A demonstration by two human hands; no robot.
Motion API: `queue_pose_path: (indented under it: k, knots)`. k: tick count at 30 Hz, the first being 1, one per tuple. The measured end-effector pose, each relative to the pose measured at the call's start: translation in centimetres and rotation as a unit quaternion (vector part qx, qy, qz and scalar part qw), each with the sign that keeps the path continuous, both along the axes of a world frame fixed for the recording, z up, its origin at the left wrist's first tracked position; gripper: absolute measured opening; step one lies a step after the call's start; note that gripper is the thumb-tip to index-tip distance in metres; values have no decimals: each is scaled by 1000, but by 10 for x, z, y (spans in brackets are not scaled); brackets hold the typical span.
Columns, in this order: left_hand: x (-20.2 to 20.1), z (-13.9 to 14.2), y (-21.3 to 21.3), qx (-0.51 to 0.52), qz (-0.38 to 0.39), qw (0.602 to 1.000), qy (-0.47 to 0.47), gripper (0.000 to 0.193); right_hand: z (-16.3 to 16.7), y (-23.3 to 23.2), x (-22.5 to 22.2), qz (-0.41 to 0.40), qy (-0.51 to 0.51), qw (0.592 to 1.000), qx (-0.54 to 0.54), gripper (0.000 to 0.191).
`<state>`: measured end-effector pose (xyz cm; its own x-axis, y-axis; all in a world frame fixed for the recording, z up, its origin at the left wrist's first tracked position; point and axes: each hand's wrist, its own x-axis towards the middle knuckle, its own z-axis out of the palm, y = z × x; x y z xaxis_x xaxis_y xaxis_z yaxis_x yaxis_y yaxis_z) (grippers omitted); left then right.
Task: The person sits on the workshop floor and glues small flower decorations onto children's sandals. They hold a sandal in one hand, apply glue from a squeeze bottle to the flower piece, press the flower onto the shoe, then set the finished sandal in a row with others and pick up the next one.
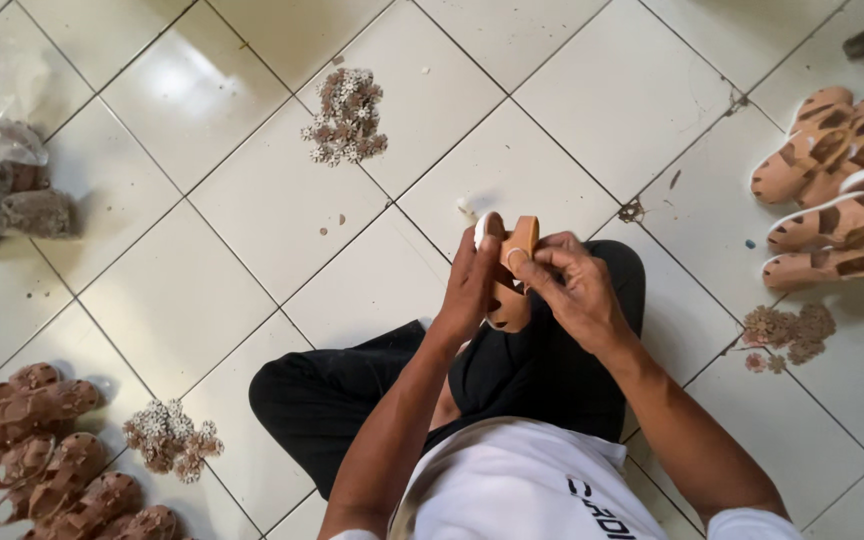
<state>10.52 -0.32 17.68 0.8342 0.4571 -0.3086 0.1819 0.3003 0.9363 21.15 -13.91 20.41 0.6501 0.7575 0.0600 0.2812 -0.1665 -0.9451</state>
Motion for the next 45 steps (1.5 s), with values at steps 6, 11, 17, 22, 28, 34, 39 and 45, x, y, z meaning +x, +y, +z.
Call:
queue_pose_path:
  k: [6, 11, 17, 22, 28, 34, 39, 45]
  knots:
    - [-22, -4, 6, -285, 65, 954, -70, 82, 35, 3, -14, 40, -56, 996, 63, 24]
    - [-41, 3, 2, -254, 72, 958, -109, 78, 49, 20, -33, 117, -152, 981, 1, 34]
    - [-99, 33, 19, 341, 5, 915, -217, 36, 59, 19, -42, 221, -109, 969, 5, 23]
    - [-144, 45, 25, 252, -146, 944, -155, 16, 61, 14, -61, 317, -38, 947, -35, 16]
    - [-160, 22, 19, 199, -149, 951, -183, 15, 58, 13, -68, 333, -20, 935, -119, 15]
    - [-141, -28, 0, -235, 84, 954, -168, 66, 44, 28, -77, 284, -86, 955, -21, 18]
    - [-113, -48, -8, -273, 211, 936, -66, 74, 24, 54, -89, 216, -260, 939, 59, 21]
    - [-100, -52, 24, -336, 250, 907, -39, 73, -15, 58, -82, 149, -273, 945, 104, 30]
